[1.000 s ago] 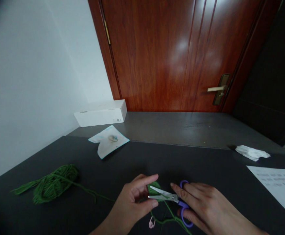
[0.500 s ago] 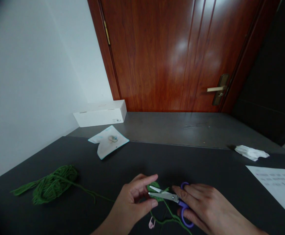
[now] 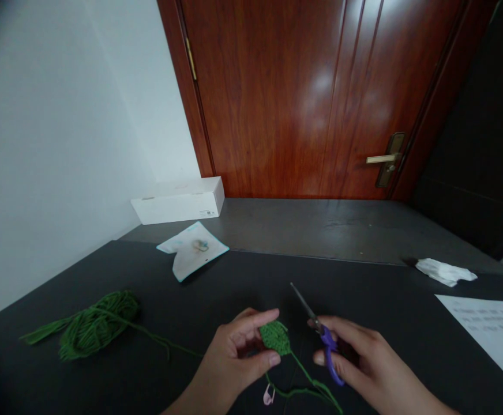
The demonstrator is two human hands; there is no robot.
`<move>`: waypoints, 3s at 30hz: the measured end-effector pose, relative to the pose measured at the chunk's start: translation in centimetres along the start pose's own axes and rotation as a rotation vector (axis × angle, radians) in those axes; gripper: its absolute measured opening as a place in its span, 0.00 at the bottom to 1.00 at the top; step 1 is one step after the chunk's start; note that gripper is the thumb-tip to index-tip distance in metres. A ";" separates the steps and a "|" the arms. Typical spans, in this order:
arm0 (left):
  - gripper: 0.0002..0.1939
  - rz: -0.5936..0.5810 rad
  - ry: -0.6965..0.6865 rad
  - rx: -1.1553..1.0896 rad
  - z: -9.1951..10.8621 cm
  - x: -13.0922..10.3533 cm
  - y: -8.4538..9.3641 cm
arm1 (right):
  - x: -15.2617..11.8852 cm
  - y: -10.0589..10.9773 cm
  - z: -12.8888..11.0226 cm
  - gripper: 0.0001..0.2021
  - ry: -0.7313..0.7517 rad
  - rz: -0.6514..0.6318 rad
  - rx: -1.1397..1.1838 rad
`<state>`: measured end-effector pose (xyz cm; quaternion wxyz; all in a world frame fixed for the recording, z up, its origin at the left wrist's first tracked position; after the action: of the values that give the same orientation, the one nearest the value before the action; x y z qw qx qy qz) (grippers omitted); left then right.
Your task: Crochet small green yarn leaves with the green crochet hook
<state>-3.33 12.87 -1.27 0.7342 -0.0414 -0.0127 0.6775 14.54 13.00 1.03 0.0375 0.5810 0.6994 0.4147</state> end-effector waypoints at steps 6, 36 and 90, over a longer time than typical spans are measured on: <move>0.27 -0.047 -0.052 0.098 0.2 -0.7 -0.9 | 0.2 -3.3 0.5 0.15 -0.366 -0.015 0.528; 0.27 -0.069 -0.418 0.410 2.7 -2.3 -1.9 | -0.5 -2.1 -5.2 0.03 0.251 0.148 -0.047; 0.23 -0.096 0.209 -0.433 -1.7 -1.5 -1.8 | -0.7 -5.1 -1.1 0.17 -0.459 -0.163 0.739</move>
<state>-1.53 11.16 -2.80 0.7371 -0.2672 -0.0835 0.6151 10.17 11.94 -1.76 0.0140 0.5752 0.8179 -0.0073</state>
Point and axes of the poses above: each hand's wrist, its own x-axis towards the middle knuckle, its own y-axis out of the back of the hand, z = x × y, the point moved 8 cm from there along x, towards the middle knuckle, and after that the axes turned 10 degrees about z, right-handed, at the moved point
